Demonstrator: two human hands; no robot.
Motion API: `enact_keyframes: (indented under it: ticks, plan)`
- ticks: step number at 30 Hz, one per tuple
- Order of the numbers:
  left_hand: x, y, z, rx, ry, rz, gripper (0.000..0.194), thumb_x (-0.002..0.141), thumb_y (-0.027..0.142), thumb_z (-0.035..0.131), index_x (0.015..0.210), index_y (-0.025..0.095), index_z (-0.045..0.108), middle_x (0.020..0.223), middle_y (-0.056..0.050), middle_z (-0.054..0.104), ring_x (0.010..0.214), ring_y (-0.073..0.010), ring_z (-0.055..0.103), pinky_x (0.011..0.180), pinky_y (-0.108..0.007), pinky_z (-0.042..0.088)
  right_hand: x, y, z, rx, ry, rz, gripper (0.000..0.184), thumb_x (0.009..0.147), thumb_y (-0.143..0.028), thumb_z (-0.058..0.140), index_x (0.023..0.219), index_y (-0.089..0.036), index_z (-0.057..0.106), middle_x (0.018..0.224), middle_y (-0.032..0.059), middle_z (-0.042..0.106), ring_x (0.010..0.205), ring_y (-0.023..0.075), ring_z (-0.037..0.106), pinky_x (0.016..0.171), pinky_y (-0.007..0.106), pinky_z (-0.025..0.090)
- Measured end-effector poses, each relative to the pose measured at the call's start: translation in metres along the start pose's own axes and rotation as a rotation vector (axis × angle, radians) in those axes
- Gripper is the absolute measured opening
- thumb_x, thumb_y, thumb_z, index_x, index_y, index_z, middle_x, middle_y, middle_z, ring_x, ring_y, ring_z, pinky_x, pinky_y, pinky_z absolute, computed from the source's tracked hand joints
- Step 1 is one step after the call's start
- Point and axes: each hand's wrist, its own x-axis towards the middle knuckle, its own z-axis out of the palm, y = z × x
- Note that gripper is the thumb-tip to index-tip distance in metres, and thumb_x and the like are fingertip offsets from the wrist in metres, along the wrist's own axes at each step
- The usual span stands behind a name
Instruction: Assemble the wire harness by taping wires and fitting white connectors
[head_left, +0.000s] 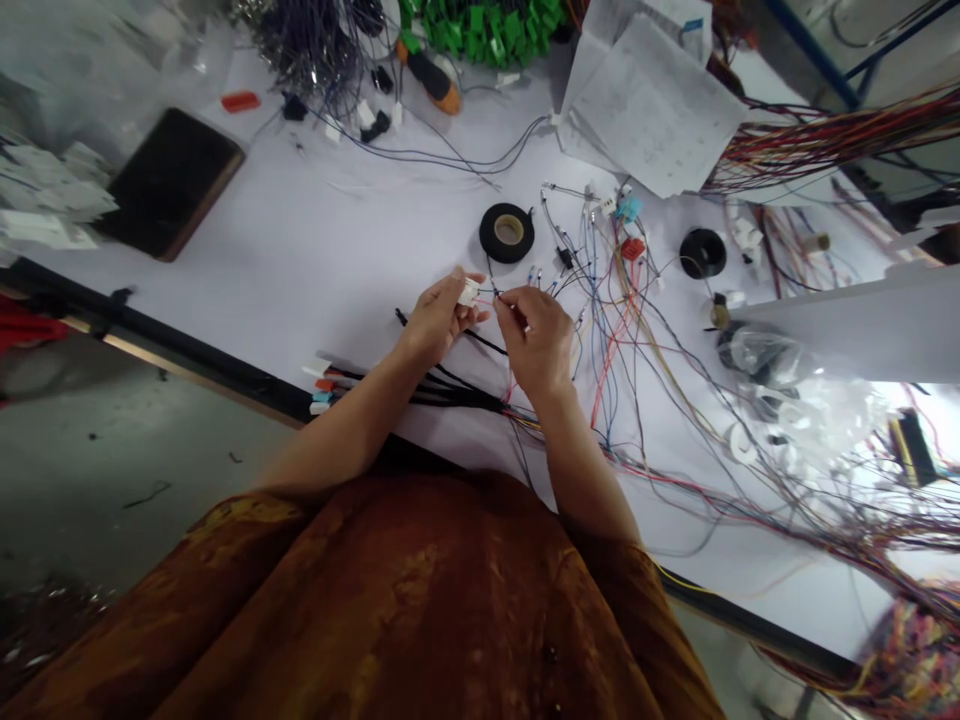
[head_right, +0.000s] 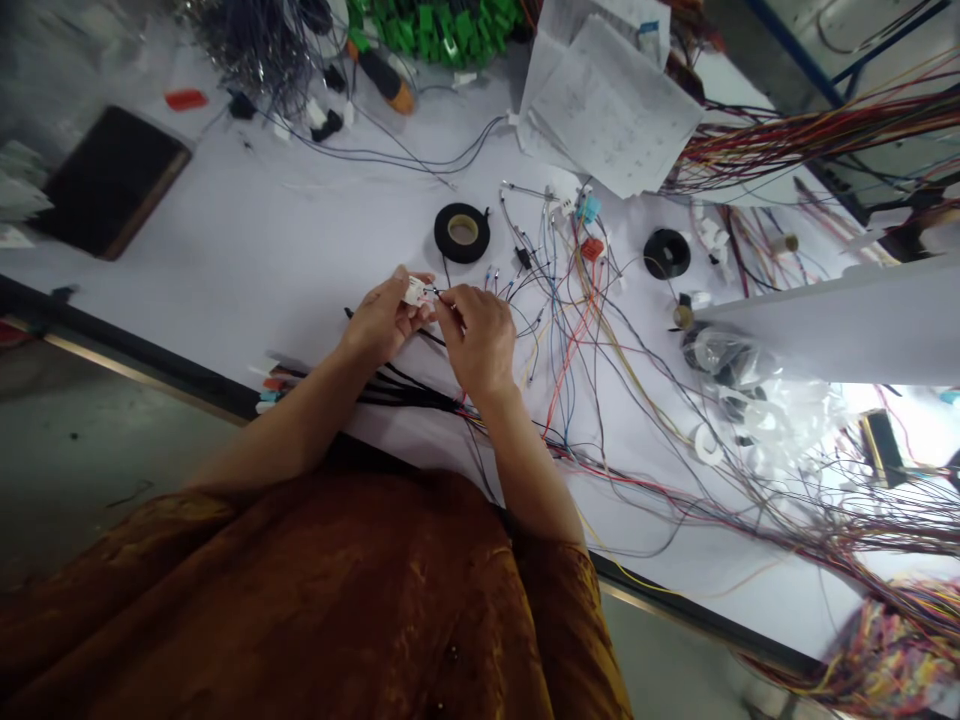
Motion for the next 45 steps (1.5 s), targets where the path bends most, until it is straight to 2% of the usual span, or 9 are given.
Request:
enact_keyframes:
  ticks: [6, 10, 17, 28, 31, 35, 38, 42, 45]
  plan:
    - [-0.001, 0.001, 0.001, -0.024, -0.013, 0.003, 0.044, 0.089, 0.058, 0.059, 0.093, 0.016, 0.067, 0.053, 0.006, 0.043, 0.055, -0.0086, 0.056, 0.07, -0.023, 0.056, 0.005, -0.006, -0.002, -0.142, -0.102, -0.028, 0.023, 0.098, -0.025, 0.047, 0.079, -0.02, 0.058, 0.087, 0.0049, 0.059, 0.078, 0.0155, 0.053, 0.071, 0.028, 0.041]
    - [0.0, 0.002, 0.001, -0.025, -0.006, 0.007, 0.046, 0.089, 0.06, 0.058, 0.091, 0.015, 0.066, 0.052, 0.006, 0.042, 0.053, -0.0076, 0.054, 0.067, -0.022, 0.055, 0.007, -0.002, -0.002, -0.157, -0.178, -0.08, 0.025, 0.1, -0.026, 0.045, 0.08, -0.02, 0.058, 0.087, 0.0041, 0.06, 0.078, 0.0146, 0.054, 0.068, 0.026, 0.039]
    - [-0.001, 0.001, 0.002, 0.034, 0.002, 0.03, 0.043, 0.091, 0.058, 0.057, 0.091, 0.016, 0.067, 0.054, 0.005, 0.043, 0.053, -0.0066, 0.053, 0.064, -0.019, 0.053, 0.008, 0.006, 0.002, -0.154, -0.222, -0.098, 0.026, 0.1, -0.027, 0.044, 0.079, -0.02, 0.057, 0.086, 0.0027, 0.061, 0.076, 0.014, 0.054, 0.066, 0.026, 0.036]
    - [0.005, -0.011, -0.006, 0.075, -0.078, 0.13, 0.032, 0.095, 0.048, 0.054, 0.09, 0.018, 0.065, 0.063, 0.003, 0.05, 0.057, -0.0062, 0.054, 0.065, -0.02, 0.052, 0.005, 0.006, 0.008, -0.22, -0.196, -0.086, 0.029, 0.101, -0.027, 0.042, 0.077, -0.02, 0.056, 0.085, 0.0036, 0.062, 0.075, 0.0139, 0.053, 0.063, 0.027, 0.032]
    - [0.003, -0.012, -0.007, 0.146, -0.111, 0.172, 0.033, 0.095, 0.049, 0.054, 0.09, 0.019, 0.064, 0.071, 0.001, 0.053, 0.059, -0.0066, 0.053, 0.066, -0.02, 0.051, 0.004, 0.006, 0.013, -0.252, -0.2, -0.074, 0.03, 0.102, -0.028, 0.042, 0.078, -0.019, 0.056, 0.084, 0.0037, 0.061, 0.074, 0.0137, 0.053, 0.063, 0.028, 0.032]
    - [0.001, -0.012, -0.007, 0.278, -0.133, 0.249, 0.035, 0.091, 0.053, 0.058, 0.088, 0.019, 0.064, 0.07, 0.0, 0.051, 0.062, -0.0099, 0.052, 0.064, -0.022, 0.048, 0.003, 0.006, 0.021, -0.27, -0.16, -0.087, 0.029, 0.102, -0.027, 0.043, 0.078, -0.019, 0.056, 0.083, 0.0029, 0.059, 0.071, 0.0133, 0.051, 0.062, 0.029, 0.031]
    - [0.002, -0.014, -0.008, 0.319, -0.139, 0.288, 0.041, 0.089, 0.058, 0.057, 0.085, 0.018, 0.064, 0.066, 0.0, 0.048, 0.061, -0.0115, 0.05, 0.062, -0.024, 0.047, 0.0, 0.007, 0.025, -0.218, -0.108, -0.093, 0.03, 0.103, -0.028, 0.041, 0.077, -0.02, 0.055, 0.083, 0.0027, 0.058, 0.07, 0.0132, 0.05, 0.062, 0.028, 0.033]
    - [0.004, -0.016, -0.01, 0.27, -0.127, 0.256, 0.048, 0.091, 0.065, 0.047, 0.088, 0.019, 0.062, 0.065, 0.001, 0.047, 0.057, -0.0103, 0.048, 0.057, -0.023, 0.046, -0.005, 0.009, 0.026, -0.087, -0.064, -0.07, 0.028, 0.103, -0.029, 0.042, 0.079, -0.02, 0.054, 0.082, 0.0027, 0.057, 0.075, 0.0142, 0.052, 0.068, 0.028, 0.038]
    - [0.001, -0.015, -0.009, 0.363, -0.124, 0.296, 0.05, 0.09, 0.067, 0.049, 0.088, 0.019, 0.063, 0.066, -0.001, 0.049, 0.058, -0.0109, 0.049, 0.057, -0.023, 0.045, -0.008, 0.01, 0.028, -0.041, -0.046, -0.071, 0.029, 0.102, -0.027, 0.041, 0.077, -0.021, 0.052, 0.081, 0.0029, 0.056, 0.076, 0.0148, 0.052, 0.071, 0.028, 0.039]
